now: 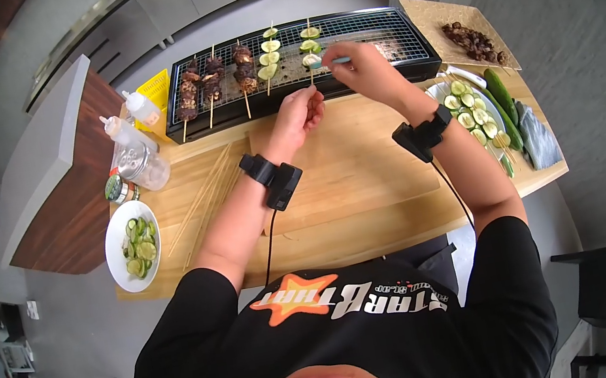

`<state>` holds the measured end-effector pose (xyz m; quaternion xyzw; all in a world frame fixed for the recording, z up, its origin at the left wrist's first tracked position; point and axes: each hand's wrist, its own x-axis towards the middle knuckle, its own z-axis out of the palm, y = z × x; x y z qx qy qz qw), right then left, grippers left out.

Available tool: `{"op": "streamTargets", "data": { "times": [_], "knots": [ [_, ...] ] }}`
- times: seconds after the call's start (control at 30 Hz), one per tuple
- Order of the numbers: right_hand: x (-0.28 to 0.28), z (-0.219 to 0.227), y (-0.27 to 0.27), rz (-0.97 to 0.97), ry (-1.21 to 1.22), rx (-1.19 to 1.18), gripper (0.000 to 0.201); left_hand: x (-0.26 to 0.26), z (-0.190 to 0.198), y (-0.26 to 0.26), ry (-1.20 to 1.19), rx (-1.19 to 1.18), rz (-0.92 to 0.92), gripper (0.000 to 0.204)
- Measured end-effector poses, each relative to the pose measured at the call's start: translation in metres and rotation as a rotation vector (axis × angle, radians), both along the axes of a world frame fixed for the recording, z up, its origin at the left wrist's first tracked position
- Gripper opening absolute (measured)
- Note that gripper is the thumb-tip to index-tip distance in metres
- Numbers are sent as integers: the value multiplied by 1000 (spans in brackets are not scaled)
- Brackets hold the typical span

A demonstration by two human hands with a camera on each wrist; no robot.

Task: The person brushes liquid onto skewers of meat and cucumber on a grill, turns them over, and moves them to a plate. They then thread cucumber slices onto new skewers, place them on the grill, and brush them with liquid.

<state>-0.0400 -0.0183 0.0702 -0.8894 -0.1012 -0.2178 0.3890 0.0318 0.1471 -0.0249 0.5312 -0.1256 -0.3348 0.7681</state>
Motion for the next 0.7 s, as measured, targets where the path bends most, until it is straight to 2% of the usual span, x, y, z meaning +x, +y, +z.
{"op": "streamTargets", "data": {
  "times": [0.03,0.17,0.2,0.3,0.37,0.43,0.53,0.7],
  "knots": [
    [-3,1,3,21,34,-51,15,0,0,-1,-9,-9,-4,23],
    [-12,17,7,-151,-78,148,21,-5,3,-4,-99,7,-28,22],
    [-15,20,9,-121,-231,153,29,-7,3,-4,-146,10,-46,22],
    [-13,16,0,-268,47,117,34,-10,2,-6,-221,12,-93,22],
    [-4,-1,-4,-195,125,30,38,-12,2,-7,-258,-3,-128,20],
    [7,-24,-9,-175,287,47,41,-13,1,-6,-304,-29,-166,18],
    [17,-41,-5,-191,366,-70,38,-16,0,-7,-396,-7,-197,13],
    [17,-39,-5,-102,479,61,26,-17,-3,-8,-466,-15,-229,10]
  ]
}}
